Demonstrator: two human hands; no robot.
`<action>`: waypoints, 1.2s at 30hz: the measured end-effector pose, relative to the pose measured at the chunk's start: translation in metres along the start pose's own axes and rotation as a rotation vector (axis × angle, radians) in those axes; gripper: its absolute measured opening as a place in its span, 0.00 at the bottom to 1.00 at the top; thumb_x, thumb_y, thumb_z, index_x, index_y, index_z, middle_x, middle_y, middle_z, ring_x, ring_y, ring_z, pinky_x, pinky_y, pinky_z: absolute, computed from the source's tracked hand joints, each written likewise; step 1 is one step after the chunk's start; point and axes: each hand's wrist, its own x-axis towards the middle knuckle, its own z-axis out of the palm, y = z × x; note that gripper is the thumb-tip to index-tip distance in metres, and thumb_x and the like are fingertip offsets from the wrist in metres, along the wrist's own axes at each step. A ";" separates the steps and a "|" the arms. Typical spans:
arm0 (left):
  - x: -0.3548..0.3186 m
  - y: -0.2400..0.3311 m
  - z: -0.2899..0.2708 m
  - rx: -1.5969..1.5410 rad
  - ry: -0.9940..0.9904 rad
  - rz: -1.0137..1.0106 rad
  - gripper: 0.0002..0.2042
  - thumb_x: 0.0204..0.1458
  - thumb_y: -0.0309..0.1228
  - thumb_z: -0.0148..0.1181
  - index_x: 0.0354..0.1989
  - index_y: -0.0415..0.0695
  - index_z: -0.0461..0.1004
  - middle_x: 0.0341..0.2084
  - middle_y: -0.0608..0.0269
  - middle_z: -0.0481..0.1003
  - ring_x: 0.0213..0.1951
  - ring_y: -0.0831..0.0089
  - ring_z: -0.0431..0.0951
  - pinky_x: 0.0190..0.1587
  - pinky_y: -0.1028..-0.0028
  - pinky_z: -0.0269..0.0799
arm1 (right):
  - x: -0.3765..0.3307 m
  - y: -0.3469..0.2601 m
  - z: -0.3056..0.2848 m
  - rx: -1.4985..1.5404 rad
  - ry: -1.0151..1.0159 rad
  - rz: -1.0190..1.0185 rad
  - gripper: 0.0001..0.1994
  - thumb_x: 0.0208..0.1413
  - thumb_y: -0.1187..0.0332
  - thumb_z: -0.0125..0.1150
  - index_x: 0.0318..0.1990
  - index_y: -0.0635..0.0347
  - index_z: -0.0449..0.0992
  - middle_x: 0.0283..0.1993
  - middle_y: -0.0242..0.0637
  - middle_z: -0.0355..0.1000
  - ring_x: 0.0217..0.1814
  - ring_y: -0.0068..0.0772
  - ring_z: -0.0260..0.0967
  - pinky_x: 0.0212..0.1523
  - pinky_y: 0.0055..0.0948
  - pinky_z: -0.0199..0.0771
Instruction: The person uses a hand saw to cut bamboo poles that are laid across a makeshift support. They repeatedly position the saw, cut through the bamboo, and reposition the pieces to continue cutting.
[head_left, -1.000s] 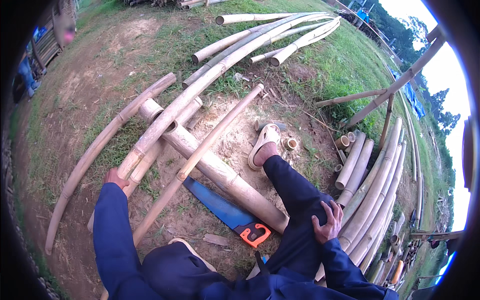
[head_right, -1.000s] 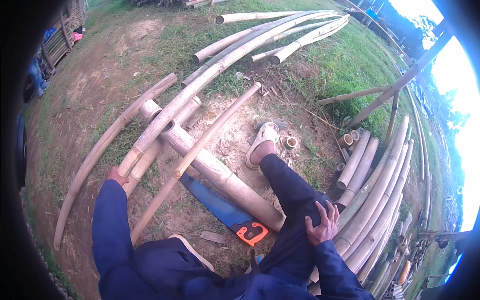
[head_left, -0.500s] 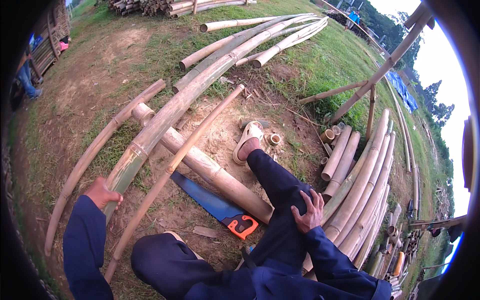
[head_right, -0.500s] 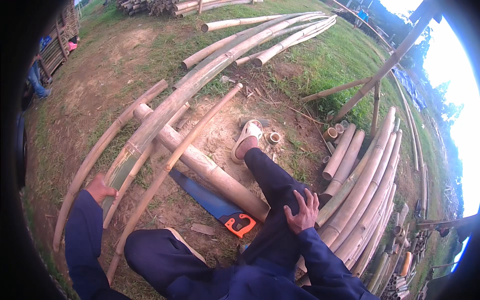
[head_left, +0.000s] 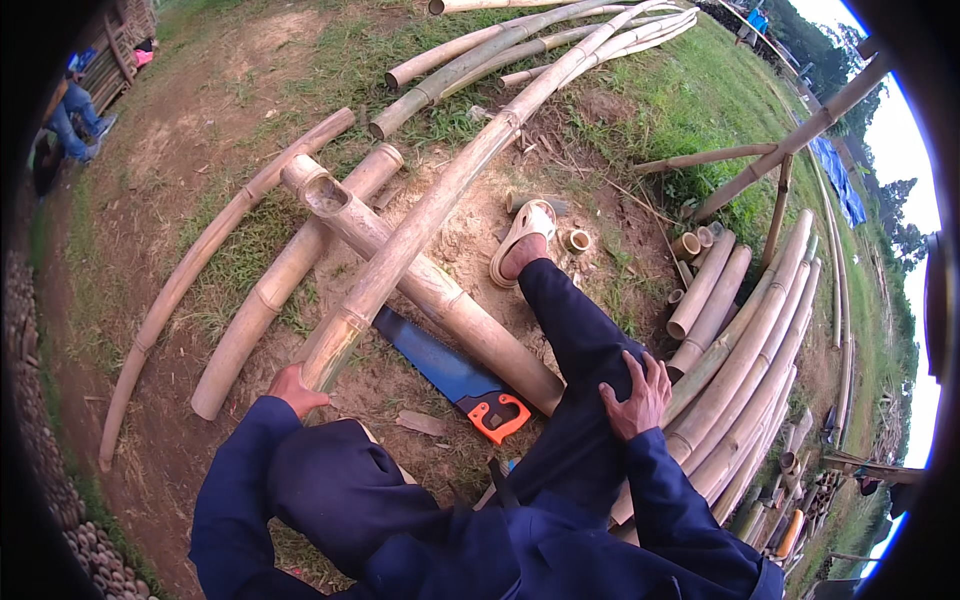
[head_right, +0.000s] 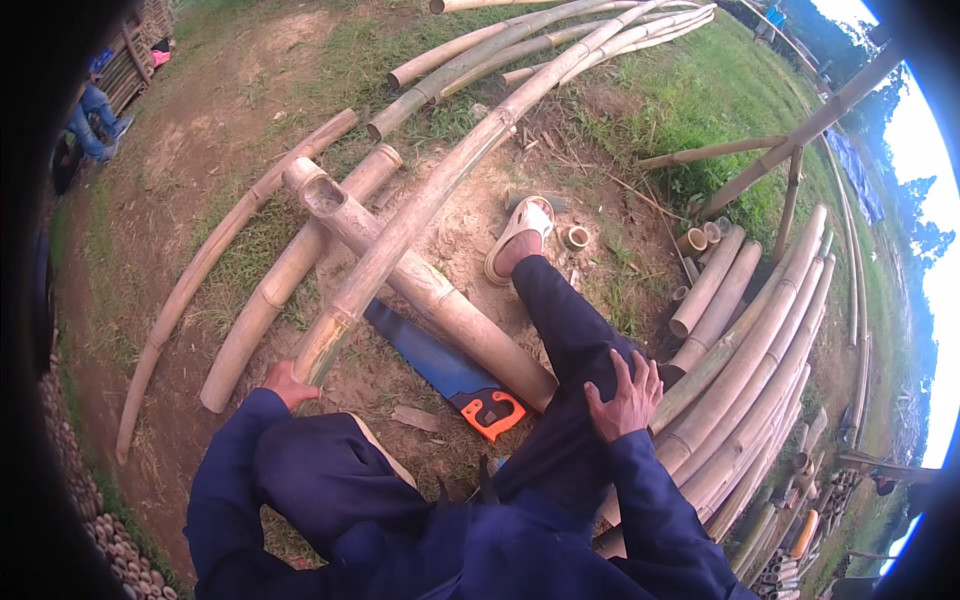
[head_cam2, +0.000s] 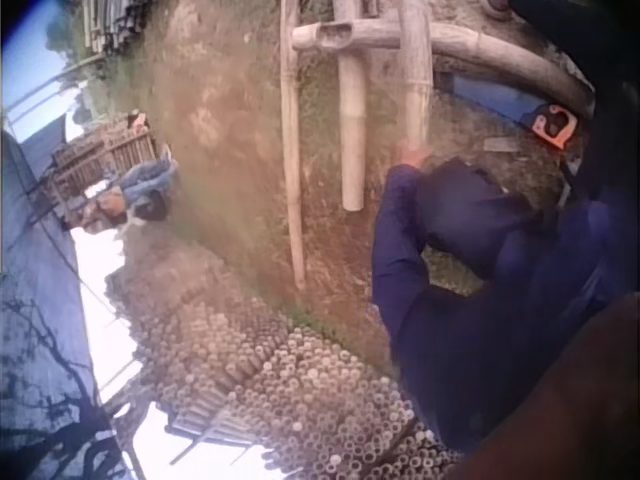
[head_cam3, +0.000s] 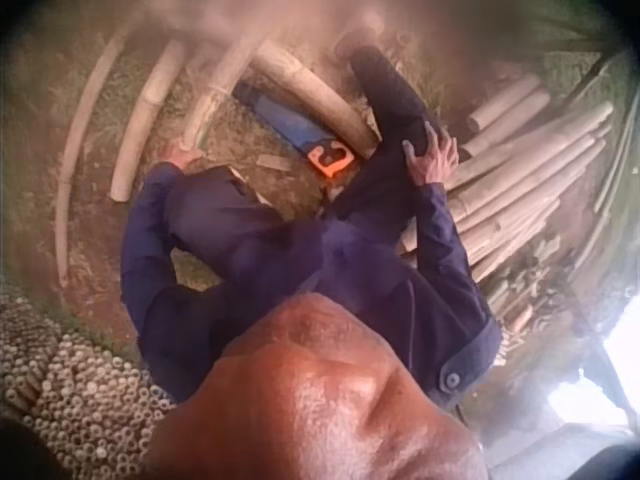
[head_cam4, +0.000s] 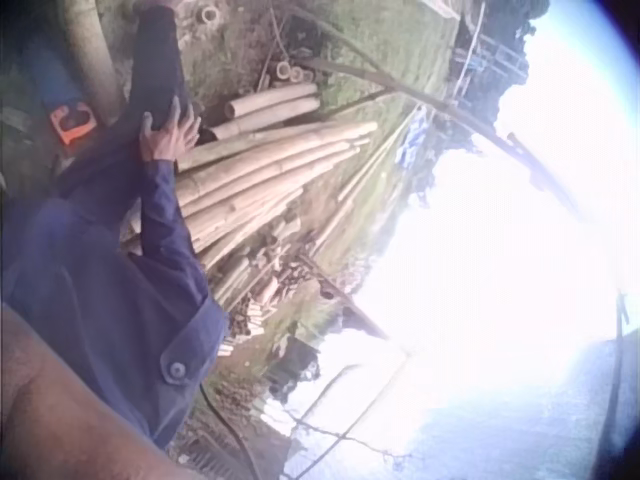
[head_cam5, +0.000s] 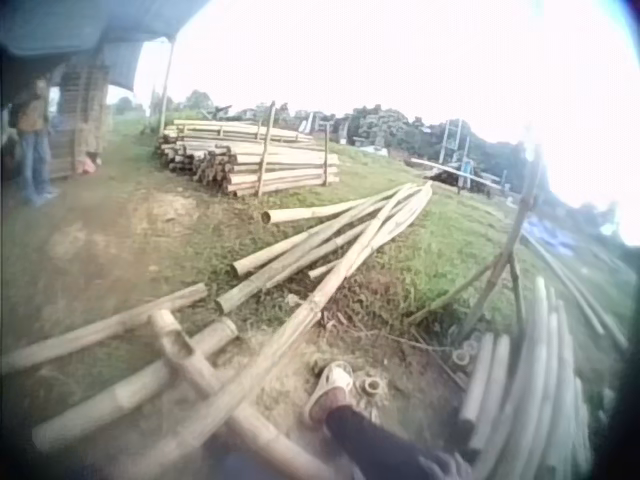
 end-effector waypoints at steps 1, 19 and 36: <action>0.004 -0.017 0.020 -0.034 0.055 0.035 0.29 0.34 0.37 0.75 0.47 0.33 0.79 0.38 0.41 0.82 0.43 0.50 0.83 0.51 0.61 0.76 | 0.003 -0.008 -0.002 -0.053 -0.026 -0.002 0.35 0.50 0.53 0.72 0.68 0.41 0.70 0.73 0.43 0.59 0.80 0.58 0.46 0.76 0.64 0.45; -0.025 -0.004 0.021 -0.094 0.115 0.029 0.31 0.34 0.38 0.74 0.47 0.28 0.75 0.38 0.35 0.80 0.46 0.44 0.82 0.53 0.58 0.76 | 0.133 -0.267 0.056 0.808 -0.168 -0.606 0.33 0.61 0.59 0.68 0.70 0.58 0.63 0.57 0.52 0.76 0.58 0.50 0.77 0.57 0.45 0.77; -0.342 -0.305 0.013 0.217 0.440 -0.483 0.29 0.31 0.26 0.77 0.48 0.46 0.75 0.42 0.48 0.80 0.46 0.49 0.82 0.48 0.56 0.77 | 0.121 -0.152 0.043 0.634 -0.314 -0.451 0.25 0.60 0.67 0.66 0.64 0.62 0.72 0.48 0.48 0.81 0.49 0.40 0.81 0.51 0.38 0.81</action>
